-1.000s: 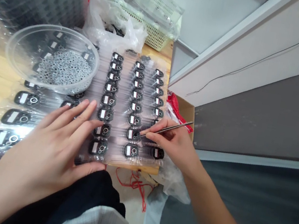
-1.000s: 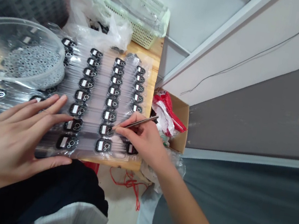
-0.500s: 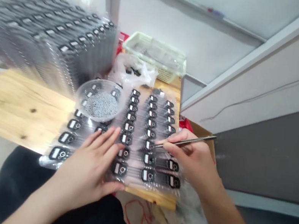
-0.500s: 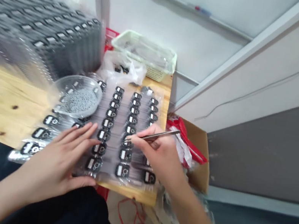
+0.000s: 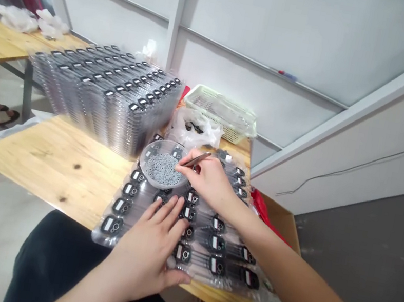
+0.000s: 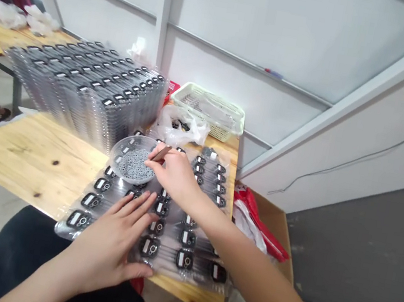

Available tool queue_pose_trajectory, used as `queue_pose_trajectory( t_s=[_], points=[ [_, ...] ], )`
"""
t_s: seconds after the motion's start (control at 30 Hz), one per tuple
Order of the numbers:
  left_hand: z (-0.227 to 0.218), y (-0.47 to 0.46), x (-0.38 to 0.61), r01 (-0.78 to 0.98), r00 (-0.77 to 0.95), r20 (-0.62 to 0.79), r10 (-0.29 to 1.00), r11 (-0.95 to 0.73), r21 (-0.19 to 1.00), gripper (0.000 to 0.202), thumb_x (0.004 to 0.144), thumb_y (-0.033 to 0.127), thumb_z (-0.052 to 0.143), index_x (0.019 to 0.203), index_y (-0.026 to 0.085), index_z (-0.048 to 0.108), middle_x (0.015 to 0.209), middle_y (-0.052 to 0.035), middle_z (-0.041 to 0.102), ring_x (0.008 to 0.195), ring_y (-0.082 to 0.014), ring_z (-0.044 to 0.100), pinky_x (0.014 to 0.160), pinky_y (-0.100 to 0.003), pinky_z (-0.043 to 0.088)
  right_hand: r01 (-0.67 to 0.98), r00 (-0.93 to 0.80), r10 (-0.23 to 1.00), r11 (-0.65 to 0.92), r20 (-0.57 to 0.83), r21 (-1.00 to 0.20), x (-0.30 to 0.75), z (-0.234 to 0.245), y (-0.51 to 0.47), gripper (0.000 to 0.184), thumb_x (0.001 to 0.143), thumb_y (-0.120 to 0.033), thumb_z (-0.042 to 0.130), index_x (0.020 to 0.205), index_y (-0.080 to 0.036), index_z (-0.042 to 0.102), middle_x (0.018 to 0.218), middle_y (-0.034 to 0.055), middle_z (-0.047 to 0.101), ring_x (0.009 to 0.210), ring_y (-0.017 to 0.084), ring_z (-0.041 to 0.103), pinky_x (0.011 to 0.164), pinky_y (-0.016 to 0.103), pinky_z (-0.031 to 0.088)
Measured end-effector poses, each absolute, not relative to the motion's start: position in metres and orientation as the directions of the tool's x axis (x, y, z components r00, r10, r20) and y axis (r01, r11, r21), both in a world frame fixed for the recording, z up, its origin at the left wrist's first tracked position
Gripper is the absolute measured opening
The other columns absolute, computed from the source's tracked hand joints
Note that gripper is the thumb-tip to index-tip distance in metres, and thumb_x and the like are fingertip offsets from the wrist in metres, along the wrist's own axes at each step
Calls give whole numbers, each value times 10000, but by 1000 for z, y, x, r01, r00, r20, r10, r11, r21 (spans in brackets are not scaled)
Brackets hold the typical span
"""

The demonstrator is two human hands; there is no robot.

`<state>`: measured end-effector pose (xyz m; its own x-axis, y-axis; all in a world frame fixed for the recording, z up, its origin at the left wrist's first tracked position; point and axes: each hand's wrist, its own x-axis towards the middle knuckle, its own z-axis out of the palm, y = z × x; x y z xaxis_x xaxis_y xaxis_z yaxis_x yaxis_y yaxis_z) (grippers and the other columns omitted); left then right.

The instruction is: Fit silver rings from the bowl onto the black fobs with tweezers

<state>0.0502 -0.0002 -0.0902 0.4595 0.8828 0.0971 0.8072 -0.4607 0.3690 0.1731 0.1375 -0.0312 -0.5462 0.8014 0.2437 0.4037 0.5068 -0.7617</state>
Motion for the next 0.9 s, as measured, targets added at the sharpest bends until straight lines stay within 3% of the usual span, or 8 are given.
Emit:
queue_pose_trajectory(
  t_s=[0.9],
  points=[
    [-91,0,51,809,471,68,879,-462,363,776,785,740,546,1305,165,509,1567,-207,281,1473,-343,204,1184,-566,263,428,-567,790,523,232,-737,171,-34,139,173,776,-72,690,684,-189,603,676,-31,623,651,131,572,675,275,428]
  ],
)
